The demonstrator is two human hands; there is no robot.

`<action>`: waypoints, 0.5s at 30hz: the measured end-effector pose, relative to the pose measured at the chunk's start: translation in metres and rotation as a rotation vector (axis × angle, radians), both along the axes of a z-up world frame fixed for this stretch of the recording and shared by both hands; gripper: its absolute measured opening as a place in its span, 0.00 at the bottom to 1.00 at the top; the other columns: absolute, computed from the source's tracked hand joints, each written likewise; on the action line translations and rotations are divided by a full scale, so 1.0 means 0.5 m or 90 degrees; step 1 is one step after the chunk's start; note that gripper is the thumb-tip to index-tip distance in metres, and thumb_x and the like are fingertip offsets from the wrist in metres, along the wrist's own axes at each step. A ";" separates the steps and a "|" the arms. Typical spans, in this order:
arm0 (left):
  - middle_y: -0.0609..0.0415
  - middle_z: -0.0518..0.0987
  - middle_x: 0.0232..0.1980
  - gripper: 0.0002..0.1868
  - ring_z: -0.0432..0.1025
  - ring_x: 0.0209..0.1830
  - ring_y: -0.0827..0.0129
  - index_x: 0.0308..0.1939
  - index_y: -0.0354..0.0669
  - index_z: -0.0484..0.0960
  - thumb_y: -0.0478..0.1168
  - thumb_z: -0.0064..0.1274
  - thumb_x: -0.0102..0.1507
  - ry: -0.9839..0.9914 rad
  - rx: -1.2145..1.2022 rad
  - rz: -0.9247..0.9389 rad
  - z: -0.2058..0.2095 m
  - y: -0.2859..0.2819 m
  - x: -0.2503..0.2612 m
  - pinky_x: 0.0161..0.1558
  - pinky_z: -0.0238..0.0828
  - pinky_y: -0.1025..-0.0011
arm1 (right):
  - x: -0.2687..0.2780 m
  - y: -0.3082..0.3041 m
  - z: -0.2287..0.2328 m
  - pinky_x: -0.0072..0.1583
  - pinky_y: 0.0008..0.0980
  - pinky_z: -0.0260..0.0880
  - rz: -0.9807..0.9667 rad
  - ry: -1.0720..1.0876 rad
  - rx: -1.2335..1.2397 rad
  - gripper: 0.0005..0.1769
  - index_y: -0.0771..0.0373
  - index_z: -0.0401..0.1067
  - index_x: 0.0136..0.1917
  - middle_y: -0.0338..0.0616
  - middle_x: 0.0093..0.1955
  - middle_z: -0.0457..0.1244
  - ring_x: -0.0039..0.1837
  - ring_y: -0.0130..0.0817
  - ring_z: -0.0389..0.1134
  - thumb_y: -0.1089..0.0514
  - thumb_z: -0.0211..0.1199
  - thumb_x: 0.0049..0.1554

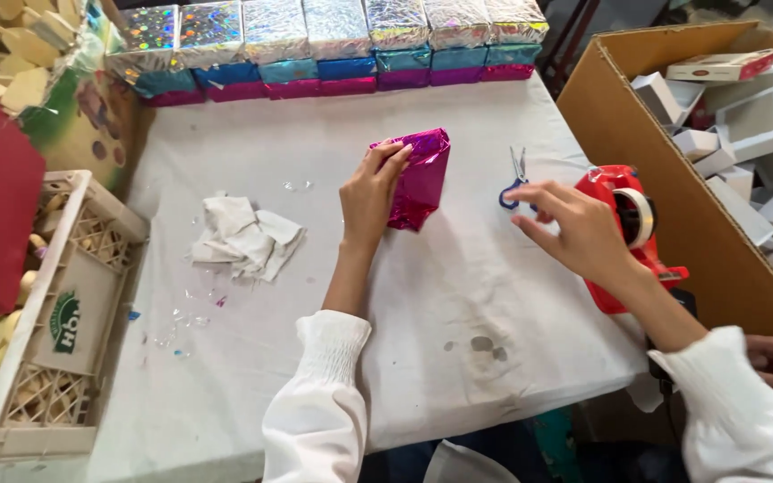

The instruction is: The person wraps a small rectangular box with shiny pink foil paper. They fold the edges, smooth the surface, and secure the seams with clear adhesive tape using a red tape dispenser. The finished wrapped box is held up at the end.

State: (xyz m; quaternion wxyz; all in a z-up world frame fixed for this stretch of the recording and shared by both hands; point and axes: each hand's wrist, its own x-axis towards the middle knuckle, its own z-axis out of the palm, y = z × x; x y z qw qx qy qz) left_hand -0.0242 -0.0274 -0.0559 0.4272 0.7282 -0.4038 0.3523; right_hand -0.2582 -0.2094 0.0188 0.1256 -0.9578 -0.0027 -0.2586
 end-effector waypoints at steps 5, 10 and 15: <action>0.63 0.81 0.54 0.12 0.78 0.56 0.66 0.54 0.53 0.85 0.41 0.57 0.68 0.011 -0.021 -0.010 -0.007 -0.003 0.002 0.47 0.77 0.66 | -0.092 -0.025 0.002 0.50 0.34 0.74 0.015 0.070 -0.120 0.16 0.51 0.76 0.59 0.38 0.57 0.69 0.54 0.37 0.73 0.52 0.66 0.57; 0.62 0.81 0.55 0.11 0.78 0.58 0.65 0.54 0.52 0.86 0.41 0.57 0.68 0.006 -0.020 -0.016 -0.005 0.001 0.001 0.49 0.78 0.66 | -0.119 -0.017 -0.013 0.51 0.35 0.74 0.058 0.150 -0.135 0.15 0.53 0.77 0.56 0.36 0.55 0.70 0.55 0.35 0.73 0.51 0.64 0.56; 0.60 0.81 0.55 0.12 0.78 0.58 0.64 0.55 0.52 0.86 0.40 0.57 0.68 0.012 -0.018 -0.019 -0.006 0.001 0.004 0.51 0.77 0.65 | -0.116 0.063 -0.029 0.46 0.33 0.75 0.158 0.211 -0.133 0.12 0.55 0.78 0.52 0.35 0.51 0.70 0.51 0.32 0.72 0.50 0.64 0.57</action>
